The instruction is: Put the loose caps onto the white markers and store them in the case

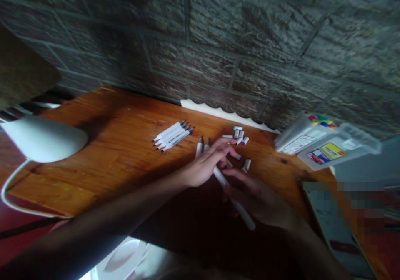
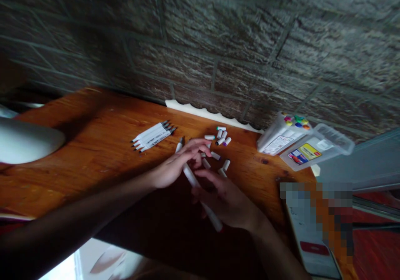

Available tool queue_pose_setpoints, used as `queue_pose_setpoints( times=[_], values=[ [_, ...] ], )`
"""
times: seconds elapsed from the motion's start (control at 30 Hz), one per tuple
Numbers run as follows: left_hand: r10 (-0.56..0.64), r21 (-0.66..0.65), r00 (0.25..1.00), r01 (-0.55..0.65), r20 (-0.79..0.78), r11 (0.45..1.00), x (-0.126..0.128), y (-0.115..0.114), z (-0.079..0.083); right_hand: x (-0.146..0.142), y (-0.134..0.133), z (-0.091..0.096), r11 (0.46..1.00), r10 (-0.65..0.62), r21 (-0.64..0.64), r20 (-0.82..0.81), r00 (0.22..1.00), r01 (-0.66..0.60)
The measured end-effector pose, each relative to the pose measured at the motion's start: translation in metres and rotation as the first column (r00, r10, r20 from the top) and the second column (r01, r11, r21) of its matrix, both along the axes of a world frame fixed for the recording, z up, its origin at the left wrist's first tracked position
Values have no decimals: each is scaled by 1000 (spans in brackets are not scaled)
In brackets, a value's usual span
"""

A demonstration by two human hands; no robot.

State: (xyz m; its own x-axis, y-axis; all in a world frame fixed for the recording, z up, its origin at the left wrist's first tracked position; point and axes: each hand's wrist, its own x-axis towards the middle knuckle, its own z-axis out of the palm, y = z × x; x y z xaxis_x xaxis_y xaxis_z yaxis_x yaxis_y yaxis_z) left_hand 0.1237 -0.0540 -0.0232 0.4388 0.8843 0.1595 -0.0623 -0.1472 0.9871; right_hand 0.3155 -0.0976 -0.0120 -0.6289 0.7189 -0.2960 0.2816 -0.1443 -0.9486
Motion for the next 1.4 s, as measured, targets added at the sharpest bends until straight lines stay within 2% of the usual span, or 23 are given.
queue_pose_setpoints(
  times=[0.07,0.13,0.2,0.27,0.33,0.4,0.57,0.63,0.73,0.9,1.0,1.23,1.4],
  values=[
    [-17,-25,997,19,75,1000,2,0,1,-3,-2,0,999,19,-49,-50,999,-22],
    [3,-41,984,5,181,999,2,3,2,-3,-2,1,997,-12,-79,-86,996,5],
    [97,-65,956,-82,278,995,-1,7,3,-1,1,4,987,-130,-120,-189,973,108],
    [227,-82,916,-211,331,974,-6,14,3,3,6,10,957,-270,-200,-342,900,211],
    [344,-71,876,-340,337,938,-11,20,3,7,11,18,924,-369,-277,-458,809,264],
    [430,-29,848,-443,310,896,-16,24,3,13,16,25,906,-417,-302,-513,750,297],
    [524,131,819,-560,234,818,-23,24,7,26,20,28,875,-475,-258,-618,627,410],
    [529,191,822,-566,210,802,-25,21,7,24,19,25,880,-462,-234,-622,633,413],
    [518,275,843,-537,144,798,-26,17,6,15,17,20,895,-431,-180,-592,681,409],
    [495,440,868,-460,41,771,-28,12,1,4,19,18,883,-444,-135,-550,707,449],
    [478,481,878,-427,19,766,-28,11,0,3,20,21,890,-440,-145,-519,733,432],
    [491,546,870,-392,-41,741,-32,12,1,2,16,15,895,-435,-187,-562,703,405],
    [491,579,870,-379,-42,722,-34,14,0,3,12,6,857,-464,-86,-558,688,508]
  ],
)
